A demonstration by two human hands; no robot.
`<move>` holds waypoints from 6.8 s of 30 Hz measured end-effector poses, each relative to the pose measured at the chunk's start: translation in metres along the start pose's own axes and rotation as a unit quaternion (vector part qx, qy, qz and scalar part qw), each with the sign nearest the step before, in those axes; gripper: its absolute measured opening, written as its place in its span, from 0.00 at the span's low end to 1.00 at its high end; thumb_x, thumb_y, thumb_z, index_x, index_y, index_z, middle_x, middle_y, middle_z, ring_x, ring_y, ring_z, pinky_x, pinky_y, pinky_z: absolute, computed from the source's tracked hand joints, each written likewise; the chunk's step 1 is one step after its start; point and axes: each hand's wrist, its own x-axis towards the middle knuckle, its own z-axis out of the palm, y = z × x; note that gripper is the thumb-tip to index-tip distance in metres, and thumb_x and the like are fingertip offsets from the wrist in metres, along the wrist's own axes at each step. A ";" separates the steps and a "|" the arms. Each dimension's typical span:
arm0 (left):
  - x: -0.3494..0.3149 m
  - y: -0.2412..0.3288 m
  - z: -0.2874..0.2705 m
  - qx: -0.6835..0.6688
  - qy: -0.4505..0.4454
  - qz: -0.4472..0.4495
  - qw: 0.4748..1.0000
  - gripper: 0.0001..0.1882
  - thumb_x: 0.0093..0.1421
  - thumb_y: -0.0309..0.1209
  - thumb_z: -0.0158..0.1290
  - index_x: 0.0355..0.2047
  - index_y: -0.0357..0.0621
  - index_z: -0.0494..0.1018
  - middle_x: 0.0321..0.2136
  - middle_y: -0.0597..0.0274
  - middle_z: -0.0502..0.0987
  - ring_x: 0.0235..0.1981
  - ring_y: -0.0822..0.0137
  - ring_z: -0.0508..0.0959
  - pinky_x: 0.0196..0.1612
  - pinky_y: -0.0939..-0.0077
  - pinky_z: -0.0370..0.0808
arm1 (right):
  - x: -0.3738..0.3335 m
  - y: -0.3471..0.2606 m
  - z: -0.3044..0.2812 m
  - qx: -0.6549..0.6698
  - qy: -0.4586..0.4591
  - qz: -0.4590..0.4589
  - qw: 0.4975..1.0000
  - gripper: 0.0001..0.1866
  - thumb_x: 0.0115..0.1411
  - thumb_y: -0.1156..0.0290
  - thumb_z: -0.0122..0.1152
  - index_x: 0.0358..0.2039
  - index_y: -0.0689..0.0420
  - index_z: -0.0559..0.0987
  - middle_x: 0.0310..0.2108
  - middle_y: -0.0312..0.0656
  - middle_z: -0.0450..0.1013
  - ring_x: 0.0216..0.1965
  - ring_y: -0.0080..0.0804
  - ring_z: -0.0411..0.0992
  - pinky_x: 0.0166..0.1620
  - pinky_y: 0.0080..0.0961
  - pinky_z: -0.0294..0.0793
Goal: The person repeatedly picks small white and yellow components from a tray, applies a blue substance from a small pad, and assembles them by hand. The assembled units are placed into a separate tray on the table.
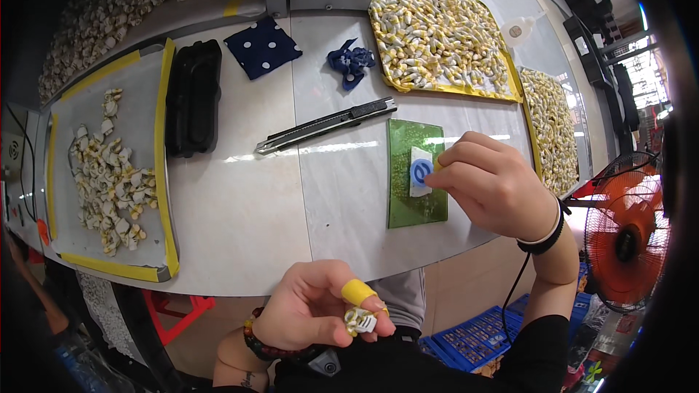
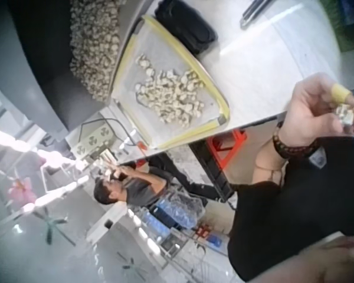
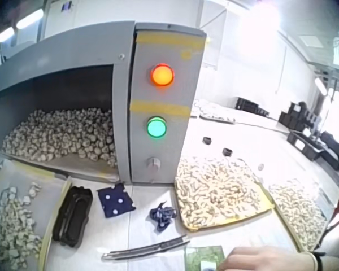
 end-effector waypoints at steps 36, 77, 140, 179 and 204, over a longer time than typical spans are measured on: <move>0.015 -0.012 -0.001 -0.155 -0.126 -0.156 0.967 0.19 0.62 0.39 0.48 0.46 0.35 0.65 0.34 0.62 0.73 0.30 0.73 0.78 0.31 0.86 0.72 | 0.023 -0.043 0.010 0.326 0.160 -0.175 0.915 0.04 0.41 0.79 0.66 0.21 0.62 0.80 0.20 0.43 0.74 0.18 0.30 0.72 0.20 0.18 0.73; 0.007 0.007 -0.006 -0.040 -0.032 -0.014 0.999 0.20 0.52 0.36 0.61 0.36 0.31 0.70 0.26 0.47 0.76 0.29 0.58 0.77 0.34 0.60 0.78 | -0.157 0.113 -0.063 -0.134 0.109 0.395 0.902 0.05 0.51 0.78 0.59 0.30 0.61 0.78 0.27 0.43 0.71 0.27 0.33 0.71 0.29 0.24 0.69; 0.007 0.003 0.005 0.490 -0.015 0.350 0.798 0.17 0.42 0.26 0.66 0.33 0.35 0.75 0.31 0.53 0.78 0.31 0.58 0.79 0.34 0.70 0.78 | -0.006 -0.064 0.017 0.407 0.167 0.002 0.898 0.07 0.45 0.85 0.62 0.27 0.64 0.78 0.26 0.43 0.73 0.23 0.34 0.72 0.25 0.22 0.71; 0.005 0.010 0.019 0.603 0.017 0.353 0.715 0.18 0.37 0.27 0.69 0.30 0.38 0.76 0.26 0.58 0.78 0.27 0.62 0.79 0.30 0.75 0.78 | 0.000 -0.063 0.002 0.269 0.098 -0.132 0.949 0.09 0.44 0.82 0.65 0.28 0.66 0.76 0.28 0.47 0.73 0.24 0.33 0.72 0.27 0.23 0.76; 0.008 0.006 0.008 0.207 -0.023 0.074 0.975 0.07 0.50 0.19 0.60 0.29 0.31 0.75 0.26 0.55 0.79 0.30 0.70 0.79 0.37 0.80 0.73 | 0.005 -0.061 0.001 0.426 -0.044 0.028 0.903 0.11 0.44 0.74 0.70 0.29 0.56 0.78 0.28 0.40 0.65 0.27 0.32 0.68 0.28 0.23 0.67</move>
